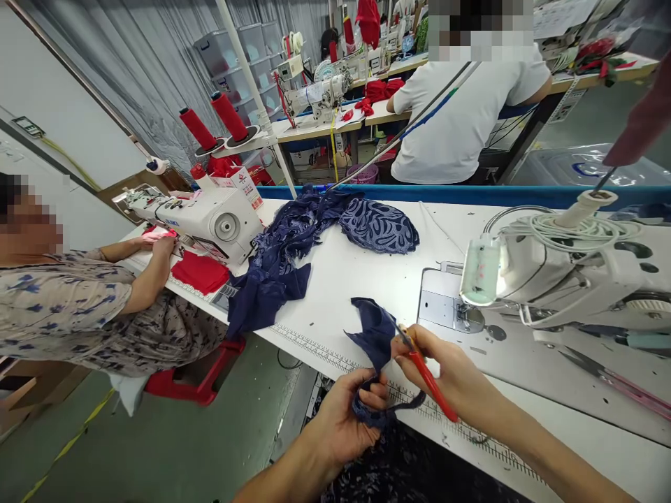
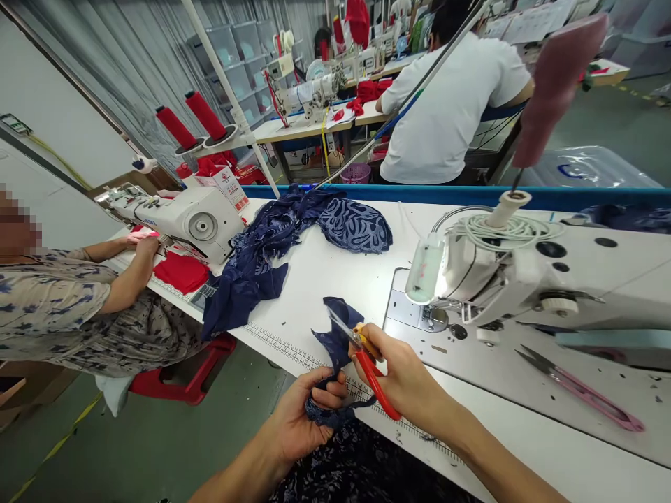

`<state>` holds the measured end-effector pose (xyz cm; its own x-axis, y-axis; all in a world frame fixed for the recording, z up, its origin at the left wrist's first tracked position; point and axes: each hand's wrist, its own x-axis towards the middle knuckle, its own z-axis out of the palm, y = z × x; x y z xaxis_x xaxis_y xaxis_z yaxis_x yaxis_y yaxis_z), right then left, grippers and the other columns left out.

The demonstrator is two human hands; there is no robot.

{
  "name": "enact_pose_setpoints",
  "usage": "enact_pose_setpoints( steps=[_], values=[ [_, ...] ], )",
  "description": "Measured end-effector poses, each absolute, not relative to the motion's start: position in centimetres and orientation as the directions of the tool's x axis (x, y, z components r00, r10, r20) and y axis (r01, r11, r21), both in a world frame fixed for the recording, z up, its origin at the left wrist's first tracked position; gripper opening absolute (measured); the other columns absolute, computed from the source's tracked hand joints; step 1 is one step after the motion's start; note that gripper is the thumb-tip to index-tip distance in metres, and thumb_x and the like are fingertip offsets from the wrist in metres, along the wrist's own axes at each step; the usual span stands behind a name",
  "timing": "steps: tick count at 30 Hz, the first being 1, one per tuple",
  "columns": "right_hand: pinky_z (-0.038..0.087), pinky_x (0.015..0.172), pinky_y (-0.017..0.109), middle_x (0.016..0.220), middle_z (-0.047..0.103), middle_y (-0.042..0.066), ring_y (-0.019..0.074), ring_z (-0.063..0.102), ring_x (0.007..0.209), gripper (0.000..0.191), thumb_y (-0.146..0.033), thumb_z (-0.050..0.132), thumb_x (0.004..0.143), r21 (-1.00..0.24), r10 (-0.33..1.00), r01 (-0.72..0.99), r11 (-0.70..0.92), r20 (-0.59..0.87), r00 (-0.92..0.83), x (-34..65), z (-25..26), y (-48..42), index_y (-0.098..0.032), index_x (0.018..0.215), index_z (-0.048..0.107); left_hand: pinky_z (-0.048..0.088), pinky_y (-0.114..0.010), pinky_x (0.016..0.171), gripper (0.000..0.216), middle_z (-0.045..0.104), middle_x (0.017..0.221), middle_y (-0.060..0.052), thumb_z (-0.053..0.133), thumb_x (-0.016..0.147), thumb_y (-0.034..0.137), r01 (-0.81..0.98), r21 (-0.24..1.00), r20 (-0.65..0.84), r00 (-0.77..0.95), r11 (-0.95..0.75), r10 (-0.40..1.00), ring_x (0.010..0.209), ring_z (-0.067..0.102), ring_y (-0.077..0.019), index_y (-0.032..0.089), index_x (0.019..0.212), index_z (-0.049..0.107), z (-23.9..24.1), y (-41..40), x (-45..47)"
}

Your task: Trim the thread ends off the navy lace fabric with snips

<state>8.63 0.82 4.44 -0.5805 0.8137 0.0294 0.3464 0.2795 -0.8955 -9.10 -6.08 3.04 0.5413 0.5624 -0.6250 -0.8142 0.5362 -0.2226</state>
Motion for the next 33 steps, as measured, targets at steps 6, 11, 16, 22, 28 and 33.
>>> enact_pose_setpoints(
  steps=[6,11,16,22,28,33],
  values=[
    [0.041,0.058,0.029,0.076,0.053,-0.001,0.0152,0.046,0.065,0.014,-0.030,0.047,0.092,-0.881,0.850,0.368,0.298,0.069,-0.523,9.6,4.6,-0.1,-0.025,0.080,0.040,0.039,-0.009,0.041,0.013,0.050,0.065,0.001,0.054,0.092,0.019,-0.822,-0.137,-0.621,0.506,0.552,0.599,0.045,0.051,-0.0035,0.006,0.089,0.054,3.4,-5.8,-8.8],
    [0.043,0.057,0.029,0.074,0.055,0.000,0.0161,0.050,0.064,0.015,-0.034,0.048,0.092,-0.867,0.860,0.377,0.326,0.107,-0.498,9.9,4.4,-0.3,-0.025,0.080,0.043,0.050,-0.016,0.056,0.012,0.057,0.074,-0.002,0.064,0.086,0.014,-0.826,0.282,-0.716,0.157,0.487,0.680,0.060,0.060,-0.0081,0.011,0.089,0.053,3.9,-5.7,-7.7],
    [0.043,0.055,0.028,0.071,0.053,-0.001,0.0154,0.049,0.060,0.016,-0.035,0.047,0.093,-0.830,0.870,0.402,0.388,0.185,-0.458,9.9,4.1,0.3,-0.025,0.081,0.045,0.052,-0.029,0.083,0.035,0.059,0.094,-0.003,0.069,0.086,0.030,-0.583,0.772,-0.449,-0.218,0.253,0.867,0.086,0.063,-0.0158,0.021,0.114,0.049,3.9,-5.8,-7.0],
    [0.039,0.052,0.027,0.070,0.049,-0.002,0.0137,0.044,0.058,0.012,-0.027,0.047,0.092,-0.807,0.852,0.401,0.433,0.221,-0.475,9.6,3.8,0.9,-0.025,0.082,0.040,0.038,-0.028,0.100,0.020,0.054,0.106,-0.009,0.074,0.079,0.022,0.075,0.995,0.088,-0.378,-0.065,0.921,0.106,0.050,-0.0220,0.020,0.099,0.071,3.8,-6.6,-6.3],
    [0.038,0.053,0.025,0.072,0.049,-0.003,0.0128,0.044,0.060,0.012,-0.020,0.048,0.088,-0.784,0.807,0.362,0.505,0.280,-0.519,9.1,3.8,1.3,-0.025,0.083,0.039,0.041,-0.028,0.085,0.005,0.059,0.093,-0.008,0.070,0.082,0.024,-0.028,0.999,0.022,-0.197,-0.028,0.980,0.088,0.051,-0.0212,0.021,0.083,0.073,3.3,-5.0,-5.1],
    [0.035,0.051,0.025,0.068,0.047,-0.004,0.0127,0.041,0.058,0.018,-0.023,0.050,0.088,-0.761,0.822,0.390,0.518,0.318,-0.472,9.6,4.2,1.6,-0.025,0.078,0.035,0.043,-0.028,0.079,0.025,0.062,0.080,-0.005,0.074,0.079,0.036,-0.373,0.895,-0.252,0.033,0.246,0.967,0.077,0.055,-0.0165,0.015,0.075,0.061,3.6,-3.3,-6.1]
  ],
)
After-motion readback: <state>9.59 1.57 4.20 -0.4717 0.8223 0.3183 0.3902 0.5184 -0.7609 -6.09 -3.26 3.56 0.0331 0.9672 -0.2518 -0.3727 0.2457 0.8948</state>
